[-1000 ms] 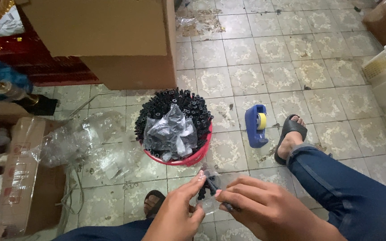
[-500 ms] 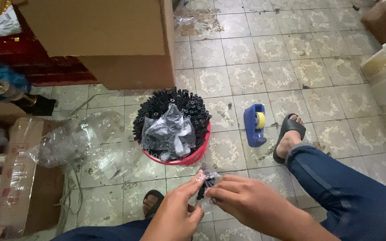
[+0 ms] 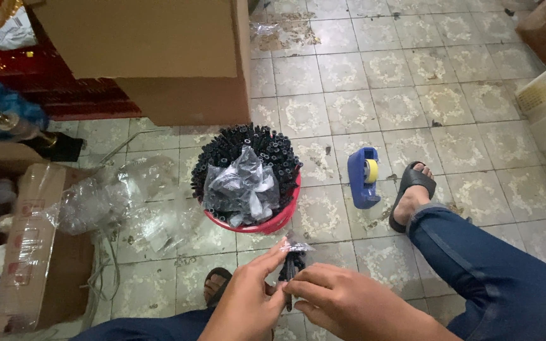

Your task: The person places black plastic components into small clear bags by hand, taking them from a red bucket and sealing the bags.

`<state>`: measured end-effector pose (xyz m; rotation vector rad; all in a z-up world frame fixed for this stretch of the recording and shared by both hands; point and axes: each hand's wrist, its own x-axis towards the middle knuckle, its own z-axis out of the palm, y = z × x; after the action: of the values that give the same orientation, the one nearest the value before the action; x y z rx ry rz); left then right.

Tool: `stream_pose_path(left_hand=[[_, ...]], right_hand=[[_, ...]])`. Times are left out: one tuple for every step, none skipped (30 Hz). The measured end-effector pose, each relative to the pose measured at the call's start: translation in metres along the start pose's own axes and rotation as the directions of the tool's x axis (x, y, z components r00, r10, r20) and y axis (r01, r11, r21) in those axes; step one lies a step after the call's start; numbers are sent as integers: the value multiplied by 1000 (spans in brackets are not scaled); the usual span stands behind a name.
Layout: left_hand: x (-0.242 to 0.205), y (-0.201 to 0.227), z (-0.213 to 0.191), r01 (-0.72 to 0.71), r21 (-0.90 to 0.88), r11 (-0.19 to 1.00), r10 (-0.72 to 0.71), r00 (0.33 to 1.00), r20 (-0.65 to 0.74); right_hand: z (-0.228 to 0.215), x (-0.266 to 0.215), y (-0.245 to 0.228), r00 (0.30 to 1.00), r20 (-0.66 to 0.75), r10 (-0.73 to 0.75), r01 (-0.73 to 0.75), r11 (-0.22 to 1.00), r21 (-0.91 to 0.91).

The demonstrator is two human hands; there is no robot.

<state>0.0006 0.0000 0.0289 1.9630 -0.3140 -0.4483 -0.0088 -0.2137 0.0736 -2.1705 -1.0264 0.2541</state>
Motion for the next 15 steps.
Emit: stream_pose_path(left_hand=[[0,3,-1,0,0,1000,0,1000,1],[0,6,-2,28,-7,1000,-28,1000,10],[1,9,-3,54,-11,998,-54,998,20],[1,8,-2,52,-10,999,-52,998,21],[2,7,-2,46,1,999,-46,999,17],[2,6,-1,40,13,999,-40,999,13],[2,8,-2,42,12,999,-42,999,12],[1,10,-4,64,17,998,-64,998,8],[2,12,-5,85,24,996,-86,996,4],[1,10,-4,86,24,996,-86,996,2],[1,8,-4,61,15,998,-61,998,-7],[1,6,-3,36,7,999,-36,999,-16],[1,6,-2,37,6,999,-36,999,-18],[0,5,0,65,2,998,-65,998,-15],[-1,5,1,93,-2,996,-93,996,-12]], right_hand=[[3,0,1,1000,0,1,-1,1000,0],[5,0,1,1000,-13,25,-25,1000,7],[8,0,1,998,-27,50,-50,999,13],[9,1,1,998,-29,51,-51,999,13],[11,2,1,996,-42,72,-72,997,12],[13,3,0,994,-55,93,-93,996,12],[12,3,0,994,-54,93,-92,996,13],[11,2,0,993,-88,73,-74,997,-8],[9,3,0,991,-122,51,-55,998,-31],[7,3,0,991,-121,50,-54,998,-30],[5,4,1,989,-127,80,-87,995,-51],[2,5,1,985,-133,111,-121,990,-72],[2,4,2,985,-132,110,-120,990,-72],[2,3,3,989,-112,101,-114,986,-121],[2,2,4,991,-91,93,-107,980,-168]])
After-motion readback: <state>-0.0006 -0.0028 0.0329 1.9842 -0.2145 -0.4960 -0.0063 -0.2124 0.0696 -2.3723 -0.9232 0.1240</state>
